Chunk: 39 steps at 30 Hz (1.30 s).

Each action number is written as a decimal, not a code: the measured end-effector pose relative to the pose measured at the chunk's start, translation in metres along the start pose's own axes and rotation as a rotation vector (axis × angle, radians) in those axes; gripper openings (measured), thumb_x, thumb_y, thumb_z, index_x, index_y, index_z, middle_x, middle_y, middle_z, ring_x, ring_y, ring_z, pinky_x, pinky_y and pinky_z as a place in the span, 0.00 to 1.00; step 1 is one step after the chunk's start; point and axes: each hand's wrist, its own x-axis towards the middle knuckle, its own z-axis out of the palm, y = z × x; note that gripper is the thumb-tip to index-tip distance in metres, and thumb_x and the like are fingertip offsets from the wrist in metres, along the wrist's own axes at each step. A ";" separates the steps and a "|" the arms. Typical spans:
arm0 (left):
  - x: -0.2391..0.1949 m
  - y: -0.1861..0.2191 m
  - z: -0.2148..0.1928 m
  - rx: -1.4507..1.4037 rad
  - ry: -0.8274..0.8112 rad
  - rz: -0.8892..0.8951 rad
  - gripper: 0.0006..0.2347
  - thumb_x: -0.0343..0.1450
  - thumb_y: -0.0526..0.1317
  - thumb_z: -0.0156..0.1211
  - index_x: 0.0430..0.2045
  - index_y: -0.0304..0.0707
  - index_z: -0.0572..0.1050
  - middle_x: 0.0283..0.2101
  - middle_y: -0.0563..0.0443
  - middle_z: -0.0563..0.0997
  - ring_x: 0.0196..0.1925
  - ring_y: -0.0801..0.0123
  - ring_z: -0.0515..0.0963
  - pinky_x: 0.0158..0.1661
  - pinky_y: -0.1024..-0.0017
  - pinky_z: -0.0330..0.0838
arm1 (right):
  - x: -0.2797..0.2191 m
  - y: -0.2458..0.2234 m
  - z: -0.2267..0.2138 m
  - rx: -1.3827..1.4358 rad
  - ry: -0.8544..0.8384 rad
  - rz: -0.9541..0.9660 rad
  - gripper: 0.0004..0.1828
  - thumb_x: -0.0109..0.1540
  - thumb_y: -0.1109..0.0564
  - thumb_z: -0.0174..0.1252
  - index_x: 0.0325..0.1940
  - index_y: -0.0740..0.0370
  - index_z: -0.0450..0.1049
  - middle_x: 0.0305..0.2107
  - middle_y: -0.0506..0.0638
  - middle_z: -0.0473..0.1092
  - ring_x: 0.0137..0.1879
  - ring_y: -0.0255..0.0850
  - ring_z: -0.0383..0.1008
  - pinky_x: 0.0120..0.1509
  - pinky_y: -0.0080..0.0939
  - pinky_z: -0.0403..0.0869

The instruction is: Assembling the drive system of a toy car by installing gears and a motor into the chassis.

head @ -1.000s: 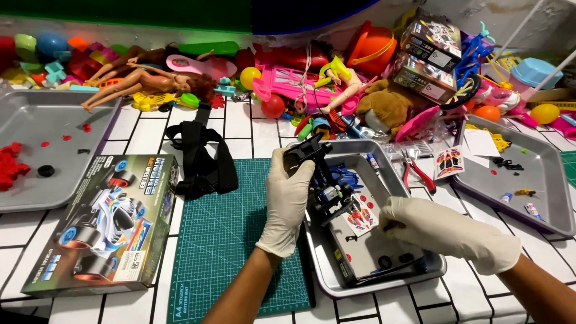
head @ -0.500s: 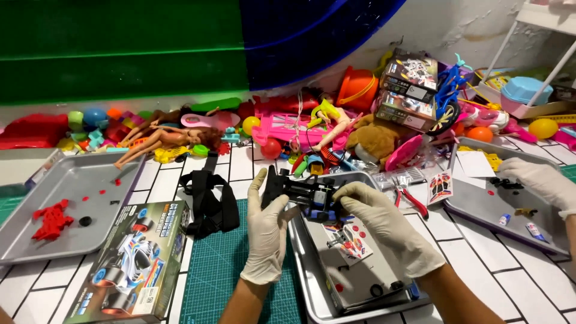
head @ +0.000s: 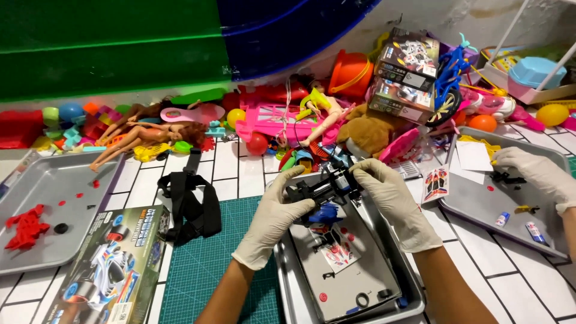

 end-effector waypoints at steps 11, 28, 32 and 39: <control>-0.016 -0.036 0.003 0.457 -0.266 -0.207 0.32 0.59 0.36 0.74 0.62 0.50 0.72 0.32 0.54 0.82 0.36 0.74 0.79 0.40 0.77 0.76 | -0.017 0.020 0.020 -0.018 -0.099 0.059 0.06 0.62 0.59 0.65 0.43 0.60 0.81 0.32 0.50 0.75 0.42 0.38 0.72 0.51 0.40 0.73; -0.014 -0.035 0.001 0.068 -0.044 -0.099 0.33 0.62 0.29 0.66 0.65 0.40 0.62 0.50 0.49 0.77 0.46 0.68 0.73 0.48 0.72 0.76 | -0.026 0.016 0.025 -0.042 -0.250 -0.115 0.12 0.56 0.65 0.71 0.42 0.62 0.80 0.34 0.51 0.78 0.38 0.33 0.73 0.47 0.37 0.76; -0.014 -0.037 -0.002 0.068 -0.023 -0.099 0.31 0.63 0.32 0.65 0.64 0.43 0.62 0.50 0.49 0.77 0.44 0.69 0.75 0.37 0.78 0.78 | -0.027 0.022 0.027 -0.029 -0.285 -0.096 0.13 0.56 0.64 0.71 0.44 0.61 0.79 0.36 0.50 0.79 0.39 0.33 0.75 0.48 0.37 0.77; -0.011 -0.047 -0.006 0.087 -0.026 -0.094 0.32 0.64 0.36 0.68 0.65 0.45 0.61 0.56 0.44 0.75 0.56 0.62 0.70 0.54 0.63 0.74 | -0.032 0.006 0.029 -0.123 -0.350 -0.161 0.12 0.59 0.63 0.68 0.47 0.61 0.82 0.33 0.51 0.78 0.40 0.34 0.74 0.47 0.38 0.76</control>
